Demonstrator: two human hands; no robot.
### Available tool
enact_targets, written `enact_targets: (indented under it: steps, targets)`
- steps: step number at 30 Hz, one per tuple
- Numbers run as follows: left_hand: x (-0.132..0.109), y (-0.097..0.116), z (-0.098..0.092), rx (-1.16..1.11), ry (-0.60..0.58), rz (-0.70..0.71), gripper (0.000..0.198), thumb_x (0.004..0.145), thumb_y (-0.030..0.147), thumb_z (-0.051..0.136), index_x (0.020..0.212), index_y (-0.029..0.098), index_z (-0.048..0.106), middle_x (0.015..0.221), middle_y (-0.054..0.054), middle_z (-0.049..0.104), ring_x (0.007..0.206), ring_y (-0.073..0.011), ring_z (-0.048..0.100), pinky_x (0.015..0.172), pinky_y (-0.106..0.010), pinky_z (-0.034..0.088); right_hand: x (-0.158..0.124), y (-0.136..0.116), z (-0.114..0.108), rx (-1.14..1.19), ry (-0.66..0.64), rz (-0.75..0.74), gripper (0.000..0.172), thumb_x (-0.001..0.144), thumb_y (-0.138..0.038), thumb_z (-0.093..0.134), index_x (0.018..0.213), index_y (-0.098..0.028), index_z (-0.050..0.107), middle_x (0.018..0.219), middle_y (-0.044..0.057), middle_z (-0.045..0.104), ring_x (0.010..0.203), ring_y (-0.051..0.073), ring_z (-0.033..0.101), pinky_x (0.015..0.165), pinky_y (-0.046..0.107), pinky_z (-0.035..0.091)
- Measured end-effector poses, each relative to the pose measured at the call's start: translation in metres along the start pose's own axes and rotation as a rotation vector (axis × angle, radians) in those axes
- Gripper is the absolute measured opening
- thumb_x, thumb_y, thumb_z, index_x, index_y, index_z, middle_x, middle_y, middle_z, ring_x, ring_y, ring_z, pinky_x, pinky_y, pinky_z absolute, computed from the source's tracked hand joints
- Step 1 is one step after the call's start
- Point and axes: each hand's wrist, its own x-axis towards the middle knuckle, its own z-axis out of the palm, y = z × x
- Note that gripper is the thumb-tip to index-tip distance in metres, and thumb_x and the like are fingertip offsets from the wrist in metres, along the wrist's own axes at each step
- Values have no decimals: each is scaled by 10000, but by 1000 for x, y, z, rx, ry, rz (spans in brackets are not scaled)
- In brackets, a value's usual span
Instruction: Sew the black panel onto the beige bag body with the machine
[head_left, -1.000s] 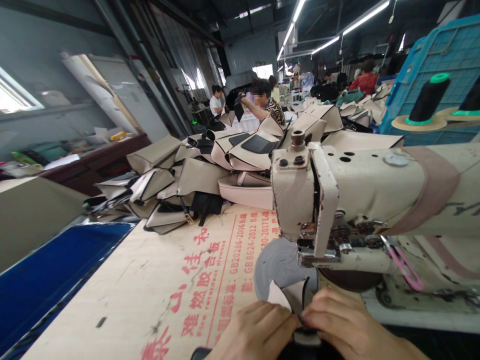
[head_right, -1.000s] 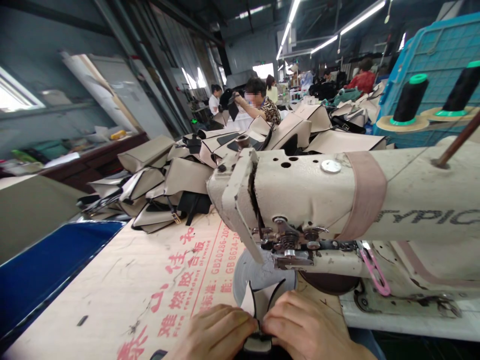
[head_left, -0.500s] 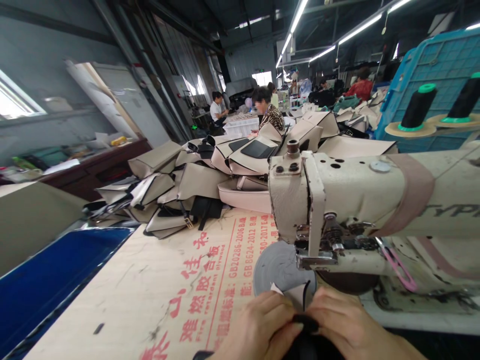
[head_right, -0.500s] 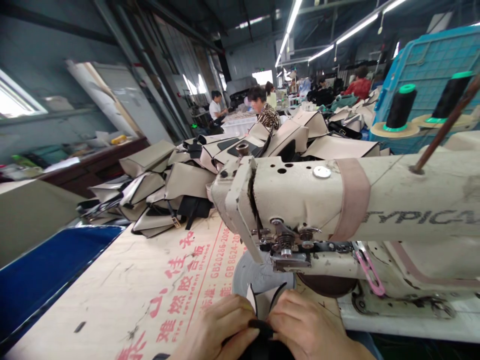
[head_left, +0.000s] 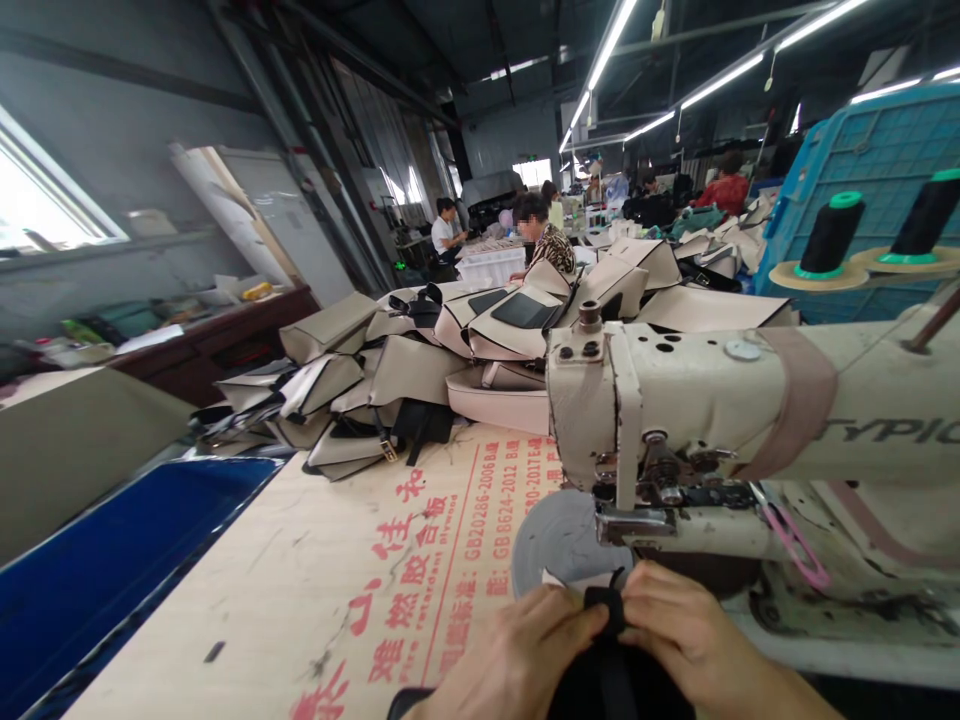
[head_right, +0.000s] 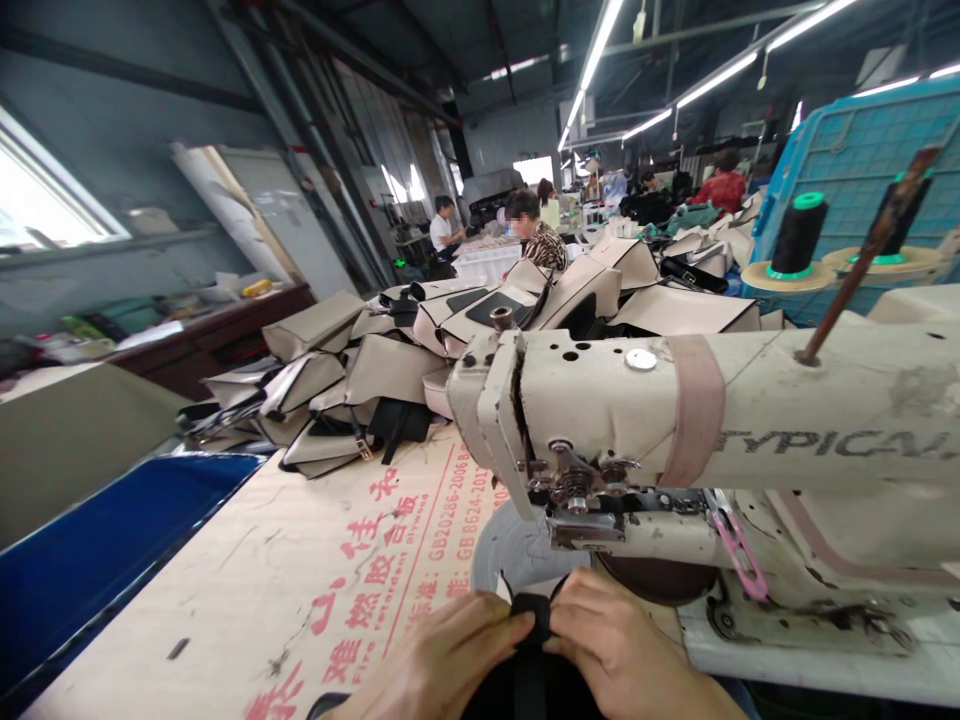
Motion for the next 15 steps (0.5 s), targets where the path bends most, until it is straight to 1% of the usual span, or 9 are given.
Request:
enact_targets:
  steps: [2, 5, 7, 8, 10, 11, 12, 13, 15]
  targets:
    - [-2, 0, 0, 66, -32, -17, 338, 899, 159, 335, 1228, 207, 394, 995, -51, 558, 866, -160, 522, 741, -250, 454, 0, 2, 1, -4, 3, 17, 175, 906, -197, 415, 739, -157, 446, 751, 31, 510, 731, 150, 436, 635, 277, 345]
    - [-2, 0, 1, 103, -18, -59, 231, 907, 182, 327, 1085, 194, 473, 938, -32, 556, 822, -159, 502, 713, -256, 438, 0, 4, 3, -9, 4, 29, 163, 902, -202, 435, 747, -162, 465, 749, 21, 522, 728, 144, 450, 637, 270, 356]
    - [-2, 0, 2, 100, -30, -53, 200, 904, 178, 334, 1026, 194, 491, 921, -23, 553, 812, -156, 491, 708, -254, 428, 0, 6, 4, -8, 13, 28, 135, 896, -215, 458, 775, -170, 499, 754, 13, 542, 727, 141, 473, 638, 263, 371]
    - [-2, -1, 2, 93, -38, -49, 201, 900, 167, 337, 1027, 195, 491, 924, -22, 552, 814, -155, 488, 711, -252, 426, -1, 7, 5, -6, 33, 41, 115, 887, -228, 482, 790, -178, 516, 750, 6, 551, 719, 136, 488, 636, 255, 383]
    - [-1, -2, 1, 72, -41, -63, 218, 895, 151, 334, 1044, 203, 486, 945, -25, 551, 834, -156, 488, 719, -247, 428, -2, 11, 6, -7, 97, 116, 68, 854, -256, 548, 825, -196, 536, 749, -12, 567, 697, 121, 519, 632, 229, 414]
    - [0, -2, 1, 63, -32, -76, 227, 894, 147, 329, 1050, 205, 484, 951, -27, 552, 838, -156, 490, 719, -246, 431, -3, 12, 7, -29, 124, 145, 68, 844, -262, 565, 872, -205, 543, 774, -15, 577, 712, 120, 535, 650, 220, 431]
    - [0, -2, 0, 54, -15, -90, 231, 894, 145, 324, 1049, 205, 485, 950, -29, 553, 838, -156, 494, 719, -247, 434, -5, 13, 7, -70, 129, 149, 103, 847, -254, 559, 940, -214, 540, 819, -13, 586, 748, 123, 546, 682, 218, 445]
    - [1, -3, 0, 43, -1, -103, 233, 895, 145, 320, 1044, 205, 489, 949, -30, 554, 841, -156, 497, 724, -251, 438, -6, 14, 6, -122, 107, 125, 158, 864, -232, 527, 1021, -222, 524, 875, -7, 588, 792, 129, 549, 719, 225, 451]
    - [2, -3, 1, 24, 26, -123, 236, 896, 150, 321, 1044, 205, 496, 956, -33, 557, 850, -157, 504, 742, -262, 445, -7, 13, 5, -241, 8, 12, 296, 900, -161, 415, 1188, -220, 444, 1004, 23, 567, 907, 159, 524, 813, 280, 443]
